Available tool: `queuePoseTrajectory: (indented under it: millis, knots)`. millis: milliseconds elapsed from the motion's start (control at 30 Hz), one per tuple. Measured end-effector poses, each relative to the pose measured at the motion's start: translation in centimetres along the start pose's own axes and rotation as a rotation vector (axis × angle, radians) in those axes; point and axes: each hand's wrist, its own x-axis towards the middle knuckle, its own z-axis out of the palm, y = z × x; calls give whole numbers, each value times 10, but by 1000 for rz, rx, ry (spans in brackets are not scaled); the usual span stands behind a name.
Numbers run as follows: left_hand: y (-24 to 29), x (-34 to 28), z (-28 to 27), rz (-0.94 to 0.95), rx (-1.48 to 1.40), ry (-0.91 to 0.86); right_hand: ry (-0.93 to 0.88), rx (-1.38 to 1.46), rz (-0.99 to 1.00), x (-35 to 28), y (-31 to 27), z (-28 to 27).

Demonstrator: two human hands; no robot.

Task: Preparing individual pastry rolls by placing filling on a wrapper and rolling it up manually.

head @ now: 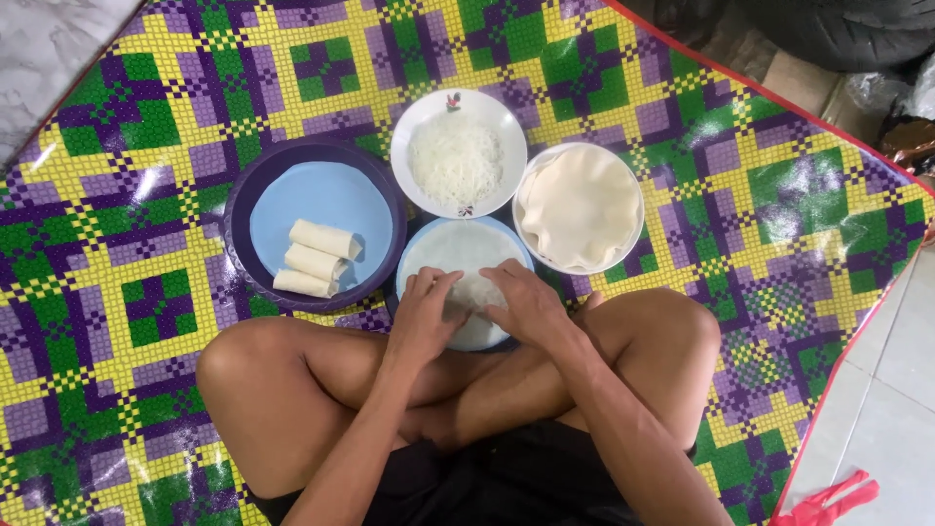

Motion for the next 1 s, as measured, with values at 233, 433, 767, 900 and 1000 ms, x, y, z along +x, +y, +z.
queuePoseTrajectory:
  millis: [233,433,767,900,1000]
  knots:
    - [-11,-1,10,-31,68,-41,-2,63,-31,1,-6,-7]
    - [-4,-3,4,-161,183,-71,-209,-119,150,11,13,25]
    - [5,-3,-6,-200,-356,-78,45,107,-47,-3,-21,-2]
    - [-4,-8,-5,-277,-591,9,250,247,-147,1,-17,7]
    - [1,-7,-9,-211,-490,15,267,-42,-162,2,-2,20]
